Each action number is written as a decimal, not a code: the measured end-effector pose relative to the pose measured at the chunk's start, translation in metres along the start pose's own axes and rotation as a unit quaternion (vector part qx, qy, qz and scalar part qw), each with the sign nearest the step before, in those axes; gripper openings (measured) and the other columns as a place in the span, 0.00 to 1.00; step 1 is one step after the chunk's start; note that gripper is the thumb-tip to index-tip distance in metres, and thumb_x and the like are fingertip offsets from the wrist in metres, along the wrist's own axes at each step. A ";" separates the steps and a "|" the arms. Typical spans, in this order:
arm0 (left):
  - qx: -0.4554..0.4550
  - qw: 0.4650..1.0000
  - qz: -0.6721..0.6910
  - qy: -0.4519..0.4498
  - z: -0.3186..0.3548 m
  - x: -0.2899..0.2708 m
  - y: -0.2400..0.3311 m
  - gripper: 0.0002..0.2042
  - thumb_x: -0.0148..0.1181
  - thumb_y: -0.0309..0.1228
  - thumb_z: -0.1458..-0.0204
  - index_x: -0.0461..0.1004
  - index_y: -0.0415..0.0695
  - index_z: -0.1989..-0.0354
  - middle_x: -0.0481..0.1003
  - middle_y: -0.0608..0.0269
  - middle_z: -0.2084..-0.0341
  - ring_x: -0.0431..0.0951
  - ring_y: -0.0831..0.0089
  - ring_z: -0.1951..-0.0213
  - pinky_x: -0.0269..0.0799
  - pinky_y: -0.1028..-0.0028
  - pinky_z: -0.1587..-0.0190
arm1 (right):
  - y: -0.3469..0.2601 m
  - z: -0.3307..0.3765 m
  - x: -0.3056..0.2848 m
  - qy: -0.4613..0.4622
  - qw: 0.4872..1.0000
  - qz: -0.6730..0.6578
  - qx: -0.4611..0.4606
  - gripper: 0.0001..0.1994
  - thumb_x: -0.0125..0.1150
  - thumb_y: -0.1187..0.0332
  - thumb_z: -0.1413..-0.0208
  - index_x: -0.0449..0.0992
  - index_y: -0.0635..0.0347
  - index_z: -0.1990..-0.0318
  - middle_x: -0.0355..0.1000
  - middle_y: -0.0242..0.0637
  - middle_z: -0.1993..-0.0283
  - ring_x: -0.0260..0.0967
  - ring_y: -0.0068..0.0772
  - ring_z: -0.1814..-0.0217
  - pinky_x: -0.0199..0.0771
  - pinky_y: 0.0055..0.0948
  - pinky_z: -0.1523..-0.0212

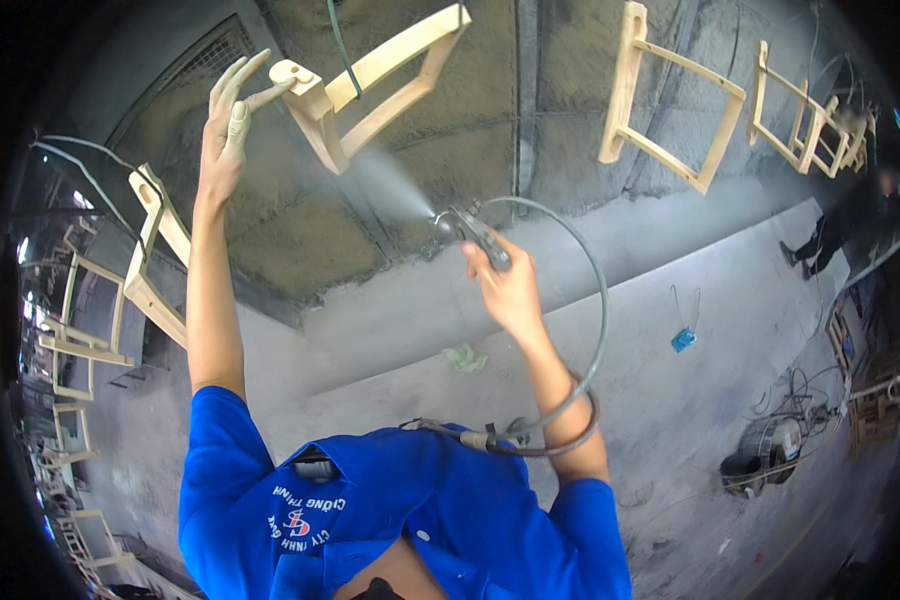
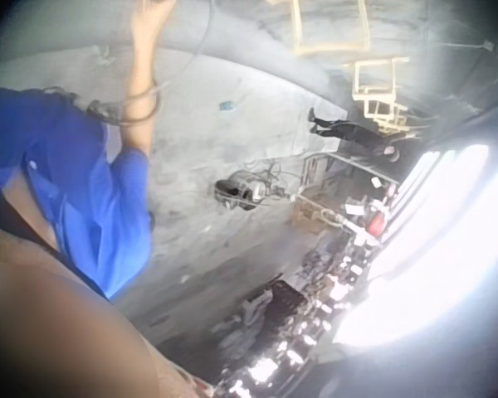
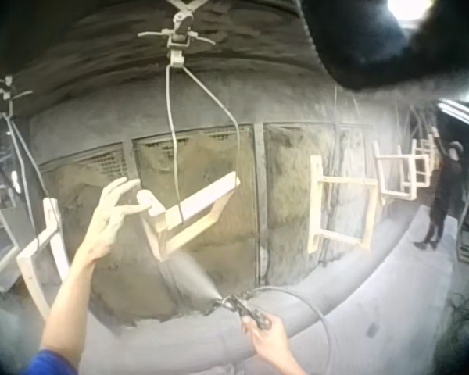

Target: The person uses a spray gun to apply a light-colored finish to multiple wooden chair frames hanging from hooks. They rotate each frame by hand to coat all sides, then move to the next frame in sequence.

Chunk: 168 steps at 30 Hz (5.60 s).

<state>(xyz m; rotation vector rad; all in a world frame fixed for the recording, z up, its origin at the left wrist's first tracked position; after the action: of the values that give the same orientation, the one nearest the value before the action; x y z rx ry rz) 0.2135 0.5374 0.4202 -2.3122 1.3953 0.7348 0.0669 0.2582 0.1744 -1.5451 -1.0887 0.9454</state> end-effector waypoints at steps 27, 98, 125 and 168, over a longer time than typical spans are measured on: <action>0.024 0.982 0.150 0.117 -0.032 0.054 0.057 0.21 0.47 0.45 0.28 0.85 0.48 0.44 0.78 0.58 0.38 0.66 0.56 0.29 0.59 0.56 0.28 | -0.309 -0.036 -0.163 0.199 0.802 0.464 -0.319 0.24 0.60 0.45 0.31 0.83 0.59 0.51 0.77 0.31 0.76 0.67 0.25 0.81 0.68 0.28 0.76; -0.502 0.786 0.166 0.320 0.537 -0.023 -0.187 0.25 0.41 0.43 0.27 0.66 0.34 0.34 0.70 0.47 0.39 0.70 0.54 0.36 0.62 0.55 0.31 | -0.091 0.219 0.180 0.441 0.763 0.402 -0.248 0.30 0.78 0.45 0.49 0.79 0.68 0.58 0.73 0.35 0.73 0.72 0.27 0.74 0.68 0.24 0.72; -0.665 0.431 0.538 0.289 0.533 0.059 -0.208 0.43 0.31 0.65 0.30 0.62 0.31 0.30 0.72 0.49 0.45 0.76 0.60 0.50 0.75 0.67 0.51 | -0.021 0.120 0.134 0.111 0.985 0.095 -0.089 0.29 0.78 0.54 0.45 0.81 0.67 0.43 0.79 0.32 0.69 0.72 0.21 0.71 0.69 0.24 0.69; -0.685 0.483 0.471 0.275 0.487 0.006 -0.046 0.43 0.36 0.64 0.30 0.62 0.28 0.33 0.75 0.38 0.48 0.74 0.62 0.59 0.74 0.68 0.53 | 0.044 0.065 0.080 0.025 0.940 -0.311 0.141 0.27 0.50 0.44 0.26 0.68 0.67 0.51 0.75 0.44 0.68 0.54 0.18 0.86 0.52 0.21 0.85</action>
<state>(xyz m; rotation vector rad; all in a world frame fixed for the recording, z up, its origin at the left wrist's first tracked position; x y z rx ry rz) 0.1337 0.8132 0.0239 -2.4581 3.4440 2.2347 0.0376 0.3481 0.1134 -0.8952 -1.2367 0.5837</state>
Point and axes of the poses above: each hand's wrist, its own z-axis away from the middle knuckle, its own x-axis out of the palm, y = z × x, the point moved 9 cm from there along -z, towards the middle knuckle
